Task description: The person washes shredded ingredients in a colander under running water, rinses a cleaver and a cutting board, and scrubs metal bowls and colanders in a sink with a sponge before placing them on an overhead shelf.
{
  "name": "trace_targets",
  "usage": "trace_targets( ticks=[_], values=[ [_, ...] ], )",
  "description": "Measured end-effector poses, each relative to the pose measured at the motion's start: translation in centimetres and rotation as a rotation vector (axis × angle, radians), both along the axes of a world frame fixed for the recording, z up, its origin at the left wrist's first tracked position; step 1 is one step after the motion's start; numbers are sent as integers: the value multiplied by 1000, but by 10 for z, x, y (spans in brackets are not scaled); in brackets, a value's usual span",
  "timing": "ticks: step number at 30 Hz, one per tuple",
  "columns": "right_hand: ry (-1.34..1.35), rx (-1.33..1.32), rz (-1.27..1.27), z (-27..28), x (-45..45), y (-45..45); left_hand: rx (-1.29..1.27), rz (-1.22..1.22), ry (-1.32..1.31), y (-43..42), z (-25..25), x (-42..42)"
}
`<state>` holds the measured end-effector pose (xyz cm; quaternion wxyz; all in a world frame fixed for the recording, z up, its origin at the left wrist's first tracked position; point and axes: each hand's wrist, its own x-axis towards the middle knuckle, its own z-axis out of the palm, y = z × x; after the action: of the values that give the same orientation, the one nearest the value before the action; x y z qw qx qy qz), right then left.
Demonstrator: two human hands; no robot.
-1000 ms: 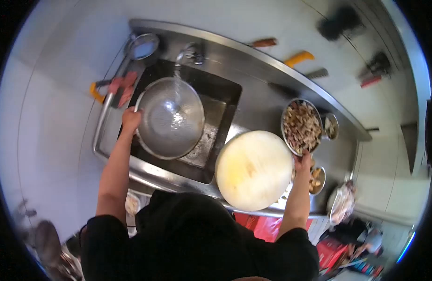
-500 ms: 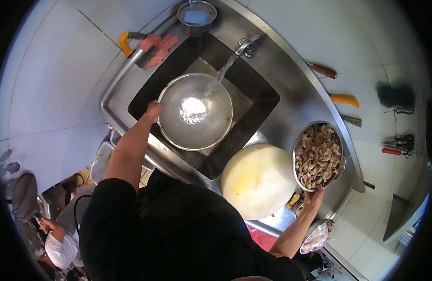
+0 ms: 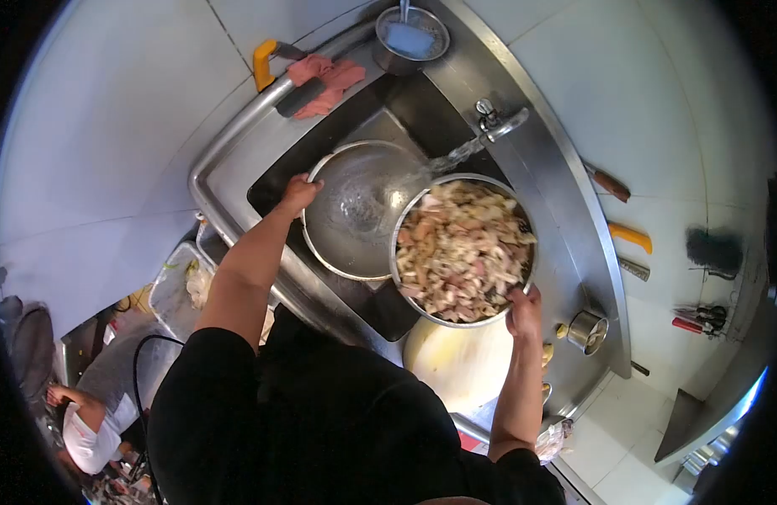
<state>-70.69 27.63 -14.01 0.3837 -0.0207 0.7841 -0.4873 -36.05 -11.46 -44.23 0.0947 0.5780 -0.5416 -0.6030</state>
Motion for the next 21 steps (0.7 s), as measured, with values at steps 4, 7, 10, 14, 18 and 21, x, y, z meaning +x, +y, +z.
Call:
trace_targets(
  ticks=[4,7,10,14,18,21],
  values=[
    [181,7,298,-25,20,-78,-43,-42,-82,2,33,-8],
    [331,276,631,-59,14,-124,-156,-134,-221,11,71,-16],
    [532,551,895,-25,55,-191,-319,-208,-265,17,57,-16],
    [850,680,1127,-25,78,-216,-322,-153,-278,14,47,-15],
    [908,741,1121,-27,85,-216,-181,-201,-205,10,60,-11],
    [998,722,1005,-9,103,-213,-220,-183,-250,10,49,-11]
  ],
)
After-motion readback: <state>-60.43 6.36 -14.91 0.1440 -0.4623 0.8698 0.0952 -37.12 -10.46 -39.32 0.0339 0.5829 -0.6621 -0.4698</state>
